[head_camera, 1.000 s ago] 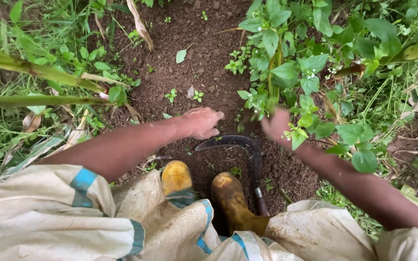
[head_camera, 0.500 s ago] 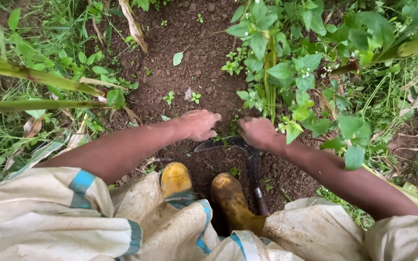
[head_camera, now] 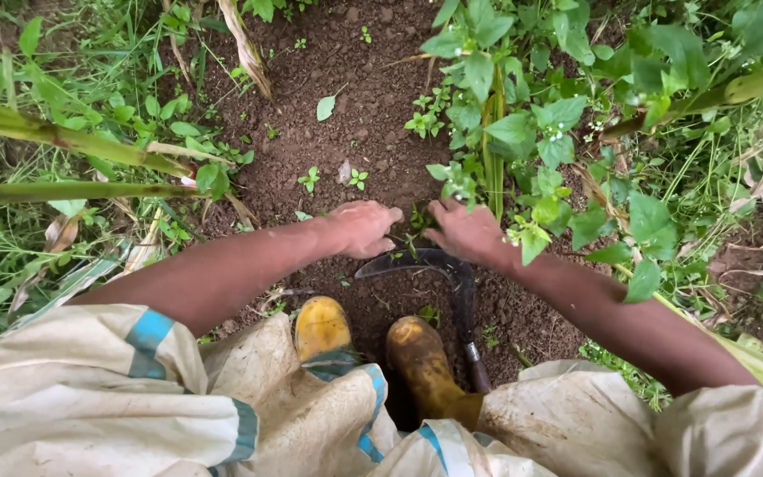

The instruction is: The person removes weeds from around the base of corn plants in a field. They first pull weeds by hand and then use a sickle to cut and clear larger patches of vegetation.

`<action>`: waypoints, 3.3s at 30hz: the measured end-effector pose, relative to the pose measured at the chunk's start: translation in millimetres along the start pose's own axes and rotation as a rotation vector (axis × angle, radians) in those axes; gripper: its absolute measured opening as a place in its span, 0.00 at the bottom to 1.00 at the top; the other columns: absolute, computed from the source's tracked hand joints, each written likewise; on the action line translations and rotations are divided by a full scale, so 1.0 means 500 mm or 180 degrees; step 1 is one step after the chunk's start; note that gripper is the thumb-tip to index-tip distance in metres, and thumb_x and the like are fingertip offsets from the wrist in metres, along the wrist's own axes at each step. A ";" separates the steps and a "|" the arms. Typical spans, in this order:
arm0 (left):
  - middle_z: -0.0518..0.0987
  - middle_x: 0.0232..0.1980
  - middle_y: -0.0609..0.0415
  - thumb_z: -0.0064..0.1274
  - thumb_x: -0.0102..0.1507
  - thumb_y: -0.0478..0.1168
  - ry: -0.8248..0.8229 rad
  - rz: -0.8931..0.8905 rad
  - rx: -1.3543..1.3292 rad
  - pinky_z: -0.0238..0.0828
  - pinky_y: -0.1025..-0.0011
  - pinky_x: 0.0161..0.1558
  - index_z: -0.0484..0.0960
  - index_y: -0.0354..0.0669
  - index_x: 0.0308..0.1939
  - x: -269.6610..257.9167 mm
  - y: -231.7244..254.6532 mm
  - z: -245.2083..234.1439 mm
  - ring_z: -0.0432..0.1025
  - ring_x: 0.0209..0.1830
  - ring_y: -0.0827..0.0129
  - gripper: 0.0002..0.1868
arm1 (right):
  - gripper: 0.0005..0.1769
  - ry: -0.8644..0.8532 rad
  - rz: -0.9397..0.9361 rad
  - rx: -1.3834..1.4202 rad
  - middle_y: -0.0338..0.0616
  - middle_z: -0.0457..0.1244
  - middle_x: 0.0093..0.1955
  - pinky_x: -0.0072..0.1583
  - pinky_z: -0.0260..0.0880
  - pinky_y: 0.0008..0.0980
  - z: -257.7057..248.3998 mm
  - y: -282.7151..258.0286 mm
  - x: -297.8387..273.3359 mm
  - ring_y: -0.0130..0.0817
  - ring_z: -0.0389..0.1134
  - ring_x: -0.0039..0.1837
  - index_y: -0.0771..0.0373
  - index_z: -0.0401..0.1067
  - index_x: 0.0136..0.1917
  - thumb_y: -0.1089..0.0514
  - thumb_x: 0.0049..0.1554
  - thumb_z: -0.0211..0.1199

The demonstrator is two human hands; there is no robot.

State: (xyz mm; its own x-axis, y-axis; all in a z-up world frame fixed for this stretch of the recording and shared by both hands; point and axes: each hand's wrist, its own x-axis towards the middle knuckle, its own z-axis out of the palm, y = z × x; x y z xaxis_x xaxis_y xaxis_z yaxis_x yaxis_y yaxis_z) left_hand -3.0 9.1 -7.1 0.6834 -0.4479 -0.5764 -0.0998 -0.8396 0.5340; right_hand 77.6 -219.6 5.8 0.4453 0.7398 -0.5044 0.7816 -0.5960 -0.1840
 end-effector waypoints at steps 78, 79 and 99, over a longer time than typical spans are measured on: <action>0.87 0.46 0.45 0.51 0.65 0.52 0.0142 -0.1884 -0.0023 0.80 0.51 0.48 0.86 0.41 0.50 -0.204 -0.135 0.104 0.82 0.50 0.51 0.20 | 0.14 0.1861 -0.0891 0.0167 0.47 0.65 0.41 0.46 0.75 0.45 0.005 -0.149 0.307 0.49 0.73 0.46 0.61 0.69 0.50 0.50 0.58 0.61; 0.87 0.47 0.45 0.51 0.66 0.53 0.0135 -0.1884 -0.0070 0.80 0.51 0.48 0.86 0.41 0.51 -0.217 -0.124 0.094 0.82 0.51 0.51 0.21 | 0.13 0.2037 -0.1063 0.0203 0.45 0.66 0.42 0.46 0.75 0.43 -0.005 -0.166 0.314 0.47 0.73 0.47 0.60 0.70 0.51 0.50 0.57 0.62; 0.85 0.50 0.43 0.47 0.68 0.52 0.0188 -0.1685 -0.0126 0.79 0.48 0.52 0.81 0.40 0.55 -0.211 -0.089 0.087 0.80 0.53 0.48 0.21 | 0.11 0.1793 -0.1324 -0.0202 0.36 0.62 0.41 0.46 0.74 0.41 0.002 -0.139 0.307 0.40 0.72 0.46 0.52 0.68 0.51 0.48 0.57 0.58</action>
State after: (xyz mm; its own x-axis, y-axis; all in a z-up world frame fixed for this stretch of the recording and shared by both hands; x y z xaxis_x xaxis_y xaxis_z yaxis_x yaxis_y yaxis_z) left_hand -102.0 80.5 2.8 0.6726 0.0528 -0.7382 0.2963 -0.9332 0.2032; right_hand 91.1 -64.9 -59.6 0.2490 0.9618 0.1140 0.9525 -0.2219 -0.2088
